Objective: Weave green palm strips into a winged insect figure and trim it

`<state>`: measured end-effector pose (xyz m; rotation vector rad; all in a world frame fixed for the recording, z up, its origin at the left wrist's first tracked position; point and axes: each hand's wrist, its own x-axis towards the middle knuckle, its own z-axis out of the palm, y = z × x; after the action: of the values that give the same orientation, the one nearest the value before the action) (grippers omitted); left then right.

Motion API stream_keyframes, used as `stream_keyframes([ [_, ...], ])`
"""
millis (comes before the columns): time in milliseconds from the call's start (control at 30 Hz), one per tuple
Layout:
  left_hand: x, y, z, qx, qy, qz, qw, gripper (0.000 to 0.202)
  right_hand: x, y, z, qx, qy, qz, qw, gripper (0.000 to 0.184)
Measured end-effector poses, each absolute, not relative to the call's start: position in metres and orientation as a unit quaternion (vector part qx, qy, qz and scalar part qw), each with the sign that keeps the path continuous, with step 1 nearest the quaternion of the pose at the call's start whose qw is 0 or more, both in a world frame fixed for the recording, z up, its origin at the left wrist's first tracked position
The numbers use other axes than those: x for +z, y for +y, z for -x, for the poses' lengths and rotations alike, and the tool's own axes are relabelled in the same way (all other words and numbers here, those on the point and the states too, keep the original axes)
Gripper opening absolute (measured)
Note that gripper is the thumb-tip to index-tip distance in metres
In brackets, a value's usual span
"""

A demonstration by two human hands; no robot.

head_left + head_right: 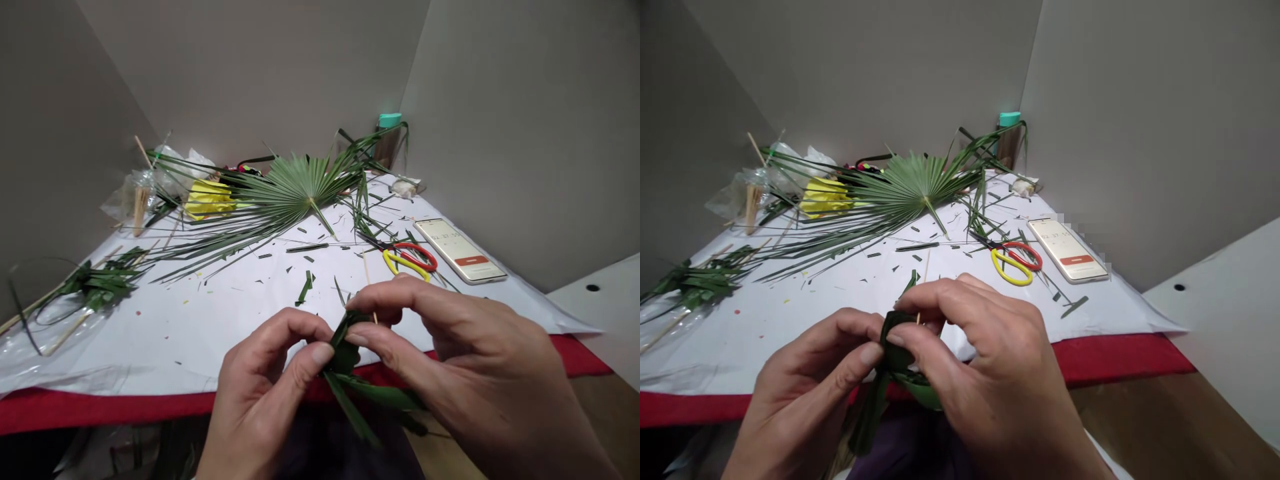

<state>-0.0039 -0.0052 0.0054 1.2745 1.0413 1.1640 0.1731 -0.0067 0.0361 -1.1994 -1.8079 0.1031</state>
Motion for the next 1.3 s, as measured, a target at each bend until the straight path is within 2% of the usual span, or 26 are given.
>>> stream_keyframes([
  [267,0.002,-0.005,-0.002,0.53,0.439,-0.522,0.504,0.009,0.038,-0.003,-0.181,0.031,-0.75,0.495,0.437,0.011],
  [467,0.004,0.002,-0.006,0.55,0.459,-0.524,0.46,0.016,0.024,-0.006,-0.171,0.052,-0.714,0.5,0.487,0.014],
  [567,0.003,0.005,-0.007,0.548,0.451,-0.515,0.481,0.019,0.021,-0.007,-0.169,0.05,-0.719,0.49,0.49,0.017],
  [767,0.003,0.006,-0.004,0.549,0.451,-0.498,0.497,0.014,0.03,-0.01,-0.171,-0.061,-0.772,0.488,0.402,0.016],
  [933,0.006,0.005,-0.003,0.496,0.483,-0.486,0.533,0.007,0.038,-0.013,-0.174,-0.026,-0.827,0.415,0.378,0.019],
  [967,0.006,0.005,-0.002,0.487,0.484,-0.488,0.539,0.007,0.038,-0.013,-0.174,-0.019,-0.812,0.429,0.396,0.02],
  [1167,0.006,0.004,0.003,0.452,0.458,-0.52,0.562,0.013,0.043,-0.013,-0.181,-0.047,-0.827,0.374,0.418,0.017],
  [1300,0.007,0.003,0.006,0.423,0.439,-0.52,0.599,0.02,0.054,-0.01,-0.19,-0.064,-0.86,0.337,0.378,0.018],
])
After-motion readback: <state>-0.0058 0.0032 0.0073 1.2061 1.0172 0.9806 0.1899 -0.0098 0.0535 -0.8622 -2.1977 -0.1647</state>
